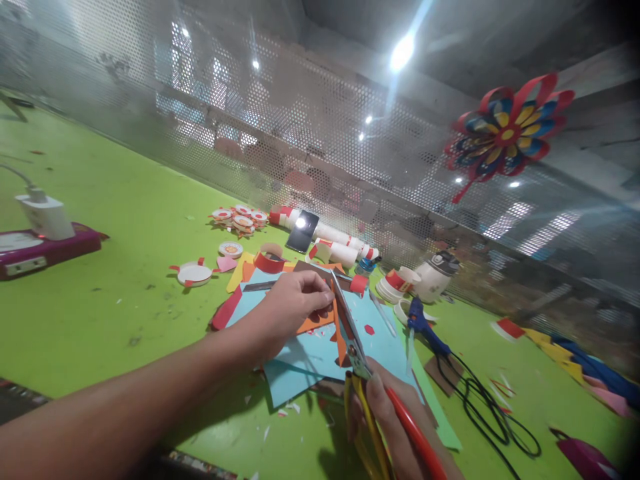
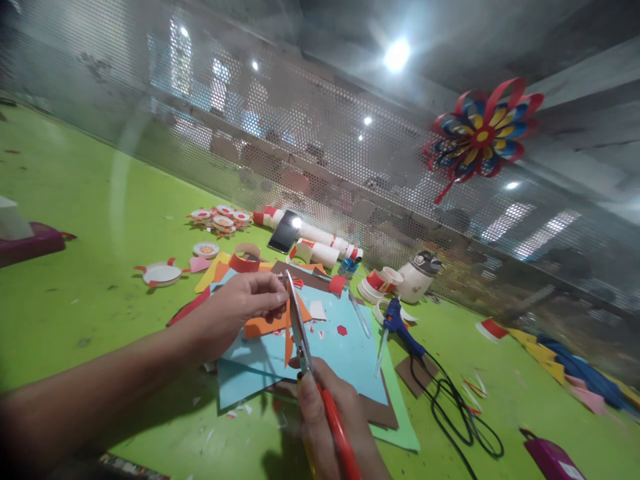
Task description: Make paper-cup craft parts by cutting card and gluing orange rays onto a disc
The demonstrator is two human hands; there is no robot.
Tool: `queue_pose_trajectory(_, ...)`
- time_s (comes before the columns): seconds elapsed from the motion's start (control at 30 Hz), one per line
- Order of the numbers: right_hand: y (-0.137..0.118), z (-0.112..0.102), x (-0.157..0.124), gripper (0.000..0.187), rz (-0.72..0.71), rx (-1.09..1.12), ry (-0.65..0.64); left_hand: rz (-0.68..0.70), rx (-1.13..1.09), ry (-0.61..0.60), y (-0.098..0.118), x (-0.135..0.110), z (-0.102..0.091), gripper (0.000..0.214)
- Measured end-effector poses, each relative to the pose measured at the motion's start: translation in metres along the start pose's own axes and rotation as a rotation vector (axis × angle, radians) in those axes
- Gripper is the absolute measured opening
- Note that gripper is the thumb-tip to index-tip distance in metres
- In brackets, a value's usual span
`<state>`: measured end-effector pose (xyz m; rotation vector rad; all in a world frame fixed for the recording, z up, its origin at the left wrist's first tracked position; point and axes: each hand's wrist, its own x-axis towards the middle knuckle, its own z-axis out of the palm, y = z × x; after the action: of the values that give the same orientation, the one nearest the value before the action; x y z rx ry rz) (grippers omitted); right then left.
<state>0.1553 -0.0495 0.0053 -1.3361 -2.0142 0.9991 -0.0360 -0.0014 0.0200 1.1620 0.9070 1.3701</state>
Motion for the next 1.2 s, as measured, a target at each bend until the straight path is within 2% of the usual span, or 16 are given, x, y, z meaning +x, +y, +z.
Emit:
queue_pose_trajectory(0.1, 0.0006, 0.0021, -0.0007, 0.051, 0.041, 0.015, 0.042, -0.002, 0.003, 0.001, -0.0006, -0.0003, -0.0002, 0.014)
queue_pose_trajectory(0.27, -0.0018, 0.0038, -0.0011, 0.049, 0.026, -0.05, 0.086, 0.0, 0.004, 0.004, -0.0009, 0.0002, -0.0004, 0.014)
queue_pose_trajectory(0.57, -0.0056, 0.0055, -0.0007, 0.045, -0.053, -0.017, 0.082, -0.024, 0.001, 0.015, 0.0025, -0.0015, 0.0018, 0.012)
queue_pose_trajectory(0.93, -0.0047, 0.0035, -0.0012, 0.05, 0.013, -0.058, 0.067, -0.013, 0.001, -0.014, -0.0001, -0.001, -0.0005, 0.013)
queue_pose_trajectory(1.2, -0.0037, 0.0039, -0.0019, 0.048, 0.016, -0.098, 0.104, -0.015, -0.019, -0.007, -0.002, -0.0004, 0.0002, 0.014)
